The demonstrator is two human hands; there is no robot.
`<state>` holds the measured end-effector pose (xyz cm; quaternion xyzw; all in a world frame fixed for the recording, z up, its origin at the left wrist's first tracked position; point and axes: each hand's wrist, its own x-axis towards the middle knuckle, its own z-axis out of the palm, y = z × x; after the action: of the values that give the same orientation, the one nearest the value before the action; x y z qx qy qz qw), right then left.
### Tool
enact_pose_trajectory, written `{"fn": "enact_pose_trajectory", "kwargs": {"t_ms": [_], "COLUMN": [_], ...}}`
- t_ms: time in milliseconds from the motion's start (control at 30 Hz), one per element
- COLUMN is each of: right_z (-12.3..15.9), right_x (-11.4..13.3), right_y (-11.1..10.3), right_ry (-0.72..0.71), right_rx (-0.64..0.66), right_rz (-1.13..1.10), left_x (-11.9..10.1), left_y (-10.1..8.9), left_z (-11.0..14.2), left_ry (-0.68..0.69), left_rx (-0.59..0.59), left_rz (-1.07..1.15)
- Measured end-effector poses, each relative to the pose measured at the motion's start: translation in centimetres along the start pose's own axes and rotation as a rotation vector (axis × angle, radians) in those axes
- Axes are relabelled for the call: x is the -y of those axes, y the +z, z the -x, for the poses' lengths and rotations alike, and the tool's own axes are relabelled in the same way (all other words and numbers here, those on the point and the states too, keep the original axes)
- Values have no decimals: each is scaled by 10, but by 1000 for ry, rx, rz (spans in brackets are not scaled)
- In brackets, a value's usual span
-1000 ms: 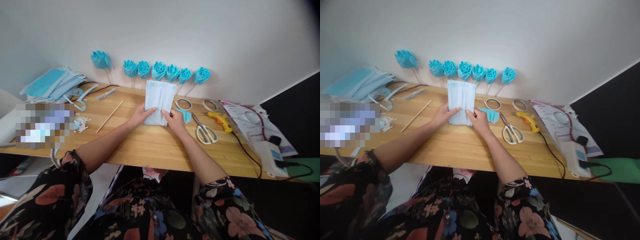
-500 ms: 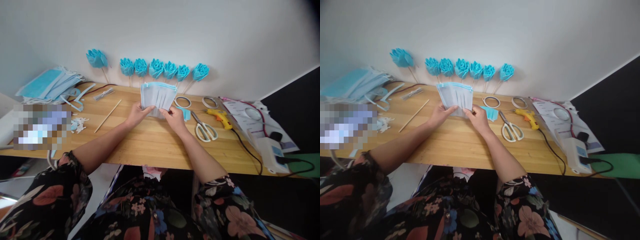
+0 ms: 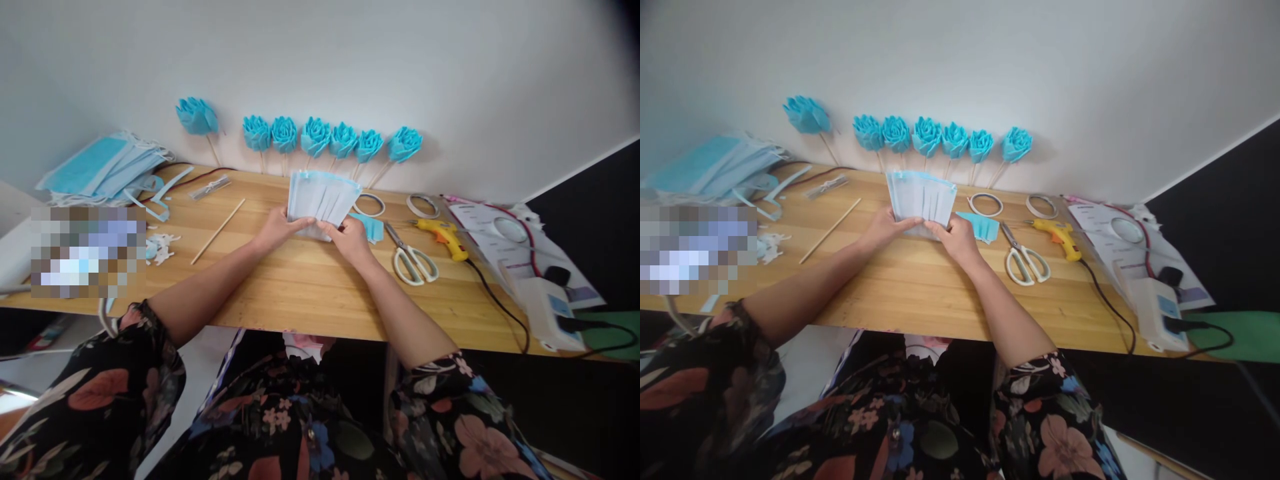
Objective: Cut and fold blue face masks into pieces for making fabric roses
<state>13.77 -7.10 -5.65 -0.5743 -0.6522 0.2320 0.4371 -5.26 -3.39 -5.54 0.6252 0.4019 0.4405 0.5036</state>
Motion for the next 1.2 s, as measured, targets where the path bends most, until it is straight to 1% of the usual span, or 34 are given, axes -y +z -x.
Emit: {"fn": "enact_pose_trajectory", "kwargs": {"t_ms": [167,300,433,633,800,1033,1200], "right_z": [0,1,2,2,5,4,4], "right_x": [0,1,1,3,11,17,21], "right_y": [0,1,2,2,-1,-2,-2], "right_ry": [36,23,14,4,-54,-94,-91], "right_rx": [10,23,41,46,93,2,8], "right_rz": [8,-18,-54,-68,-120,-10,5], "left_x": [-3,-5,-5,-4,-4,-4,-2], "left_y": [2,3,4,5,4,2,0], "left_z": [2,5,6,7,7,6,6], "left_ry": [13,7,4,-22,-9,8,20], "left_rx": [19,44,43,-2,-58,-69,-81], "left_rz": [1,-7,-15,-1,38,87,52]}}
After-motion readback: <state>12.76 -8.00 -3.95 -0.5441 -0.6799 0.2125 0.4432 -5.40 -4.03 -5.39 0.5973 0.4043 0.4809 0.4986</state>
